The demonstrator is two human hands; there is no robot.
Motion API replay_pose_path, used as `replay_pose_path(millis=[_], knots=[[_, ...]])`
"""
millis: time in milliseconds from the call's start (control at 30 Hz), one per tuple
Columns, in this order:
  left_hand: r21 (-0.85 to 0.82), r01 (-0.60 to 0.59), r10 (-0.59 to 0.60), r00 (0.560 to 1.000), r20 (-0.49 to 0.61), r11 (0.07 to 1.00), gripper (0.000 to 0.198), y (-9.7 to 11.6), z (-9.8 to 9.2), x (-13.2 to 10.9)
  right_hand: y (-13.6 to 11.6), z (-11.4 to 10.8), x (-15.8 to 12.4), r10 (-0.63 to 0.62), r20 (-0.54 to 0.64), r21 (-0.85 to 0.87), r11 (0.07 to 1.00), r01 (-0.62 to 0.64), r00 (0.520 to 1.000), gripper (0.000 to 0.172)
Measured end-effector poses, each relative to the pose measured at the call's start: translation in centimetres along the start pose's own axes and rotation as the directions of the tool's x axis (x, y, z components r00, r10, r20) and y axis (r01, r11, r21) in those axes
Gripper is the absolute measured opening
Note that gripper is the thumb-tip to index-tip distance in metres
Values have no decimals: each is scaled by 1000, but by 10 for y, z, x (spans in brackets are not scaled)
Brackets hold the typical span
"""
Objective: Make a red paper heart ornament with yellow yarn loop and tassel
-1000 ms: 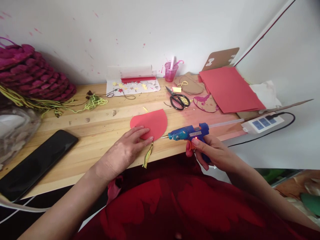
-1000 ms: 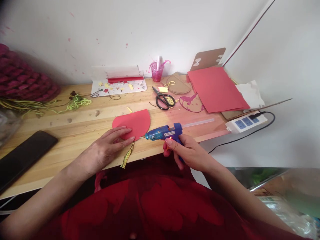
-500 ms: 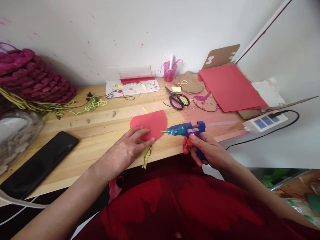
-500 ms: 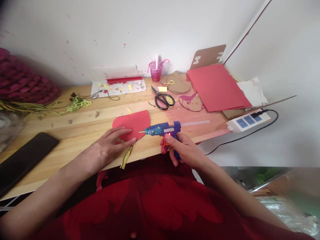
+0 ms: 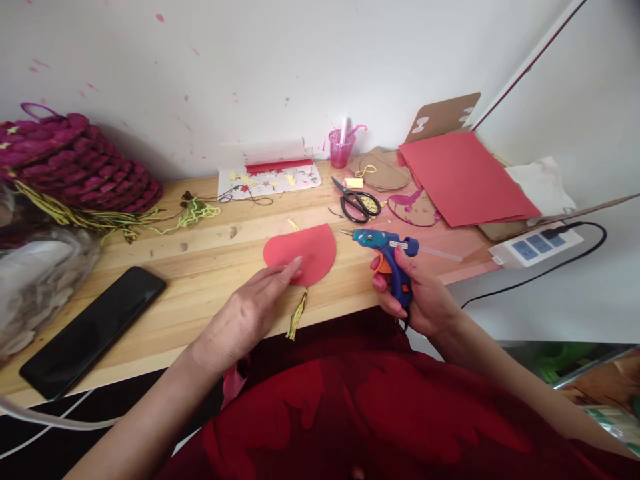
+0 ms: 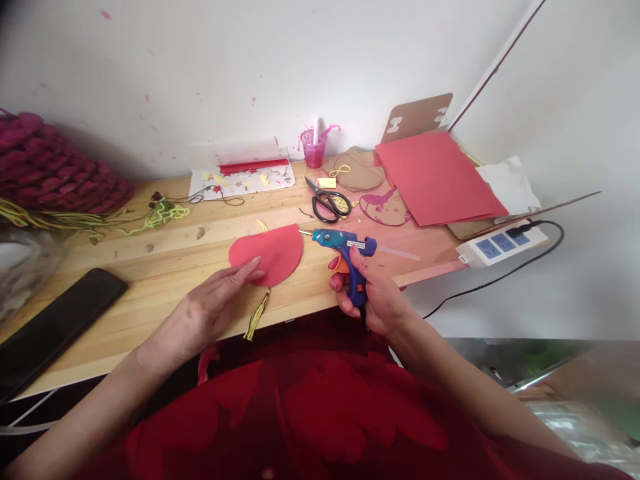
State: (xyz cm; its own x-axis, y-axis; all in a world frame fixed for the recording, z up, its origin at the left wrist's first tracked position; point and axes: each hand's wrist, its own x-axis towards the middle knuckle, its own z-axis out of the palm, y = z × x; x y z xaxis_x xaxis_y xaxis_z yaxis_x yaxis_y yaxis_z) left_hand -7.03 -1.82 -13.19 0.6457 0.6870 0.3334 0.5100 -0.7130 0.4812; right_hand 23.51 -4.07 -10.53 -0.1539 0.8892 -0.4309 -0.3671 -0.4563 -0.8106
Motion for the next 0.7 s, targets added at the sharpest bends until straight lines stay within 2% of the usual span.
replay_pose_path(millis=[100, 167, 300, 367, 467, 500, 567, 633, 700], knots=[[51, -33, 30, 998, 59, 998, 72, 6, -4, -5, -4, 0, 0, -4, -17, 97, 995, 5, 1000, 41], [91, -49, 40, 995, 97, 995, 70, 8, -6, -6, -8, -1, 0, -51, -39, 126, 990, 56, 998, 37], [88, -44, 37, 996, 76, 995, 79, 9, -5, -6, -12, -6, -2, -191, -78, 33, 980, 194, 978, 38], [114, -51, 39, 993, 107, 992, 81, 10, -4, -5, -13, -10, -3, -222, -86, 34, 974, 225, 971, 40], [183, -89, 54, 980, 190, 979, 82, 12, -4, -5, -15, -15, -4, -218, -88, 201, 952, 232, 972, 36], [186, -103, 68, 980, 188, 977, 81, 12, -4, -5, -15, -17, -5, -212, -82, 275, 934, 227, 974, 34], [165, -96, 77, 990, 114, 982, 77, 12, -5, -4, -16, -21, -5, -201, -60, 396, 894, 208, 978, 32], [133, -57, 58, 998, 1, 990, 74, 12, -4, -2, -16, -23, -4, -192, -33, 468, 864, 185, 981, 30], [100, -26, 30, 999, -38, 995, 73, 12, 0, 1, -14, -24, -4, -177, -7, 509, 847, 156, 984, 28]])
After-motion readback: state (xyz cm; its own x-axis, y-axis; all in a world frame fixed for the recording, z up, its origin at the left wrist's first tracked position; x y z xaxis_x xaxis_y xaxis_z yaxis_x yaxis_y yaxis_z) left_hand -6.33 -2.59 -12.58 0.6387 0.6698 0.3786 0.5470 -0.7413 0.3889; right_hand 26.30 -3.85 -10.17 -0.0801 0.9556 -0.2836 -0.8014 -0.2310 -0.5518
